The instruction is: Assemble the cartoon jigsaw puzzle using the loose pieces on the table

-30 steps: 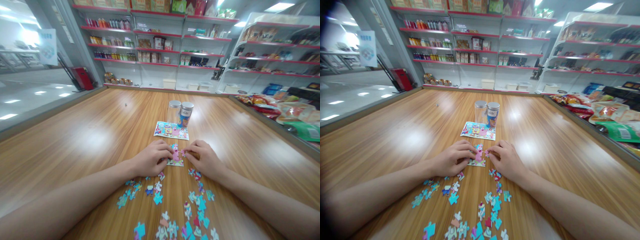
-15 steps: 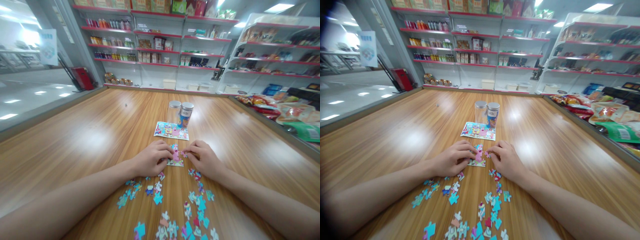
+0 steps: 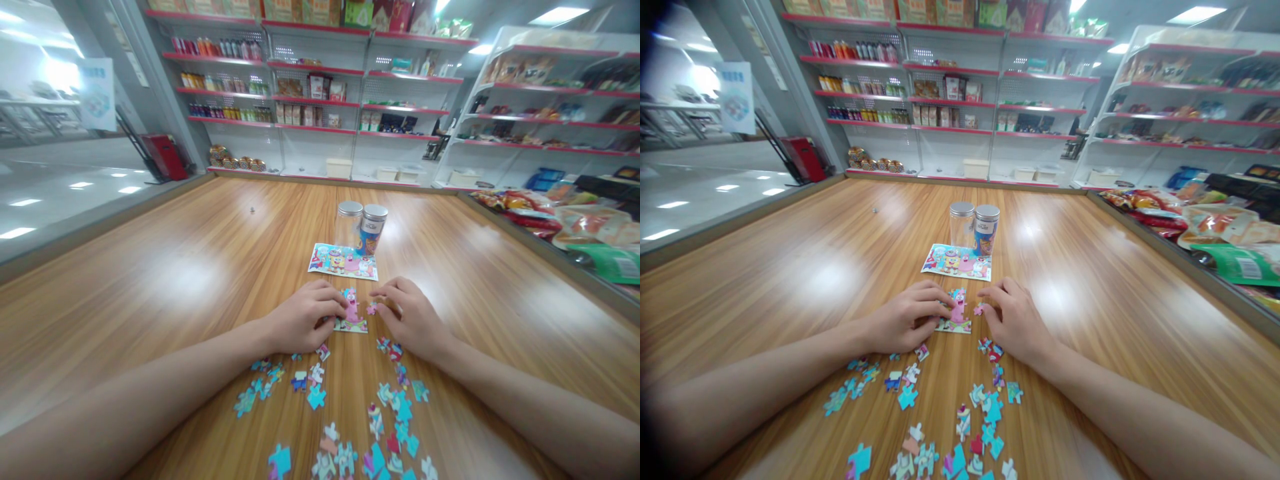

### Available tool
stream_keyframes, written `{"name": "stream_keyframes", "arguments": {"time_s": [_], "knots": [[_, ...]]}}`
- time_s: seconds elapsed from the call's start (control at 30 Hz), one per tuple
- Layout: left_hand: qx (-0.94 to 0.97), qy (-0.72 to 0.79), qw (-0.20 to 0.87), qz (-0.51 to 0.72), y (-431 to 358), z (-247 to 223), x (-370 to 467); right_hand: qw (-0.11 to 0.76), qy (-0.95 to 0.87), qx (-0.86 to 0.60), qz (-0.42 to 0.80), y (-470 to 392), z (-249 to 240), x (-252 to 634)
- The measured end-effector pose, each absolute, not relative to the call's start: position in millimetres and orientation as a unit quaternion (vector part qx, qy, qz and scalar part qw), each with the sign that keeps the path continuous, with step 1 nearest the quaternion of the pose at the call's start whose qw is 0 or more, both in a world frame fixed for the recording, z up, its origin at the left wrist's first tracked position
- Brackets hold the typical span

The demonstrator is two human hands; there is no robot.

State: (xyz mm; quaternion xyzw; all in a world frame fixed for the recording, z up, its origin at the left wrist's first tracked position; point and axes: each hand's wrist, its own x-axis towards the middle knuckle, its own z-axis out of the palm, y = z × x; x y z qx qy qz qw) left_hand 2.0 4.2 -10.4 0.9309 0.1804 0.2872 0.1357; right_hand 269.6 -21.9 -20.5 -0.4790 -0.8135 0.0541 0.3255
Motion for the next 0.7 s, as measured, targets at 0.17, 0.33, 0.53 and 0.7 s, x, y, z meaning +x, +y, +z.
{"name": "stream_keyframes", "arguments": {"time_s": [0.17,0.33,0.53,0.7], "knots": [[0.933,0.180,0.139,0.279,4.7,-11.5,2.2,0.310,-0.804,-0.506,0.038,-22.4,-20.7,268.5],[0.933,0.178,0.140,0.280,3.2,-10.5,2.7,0.302,-0.808,-0.505,0.039,-22.1,-21.7,268.3],[0.931,0.191,0.127,0.283,3.5,-11.6,0.3,0.305,-0.798,-0.519,0.022,-19.8,-23.3,271.3],[0.935,0.198,0.118,0.271,3.2,-11.3,0.4,0.311,-0.805,-0.503,0.046,-19.5,-23.6,270.9]]}}
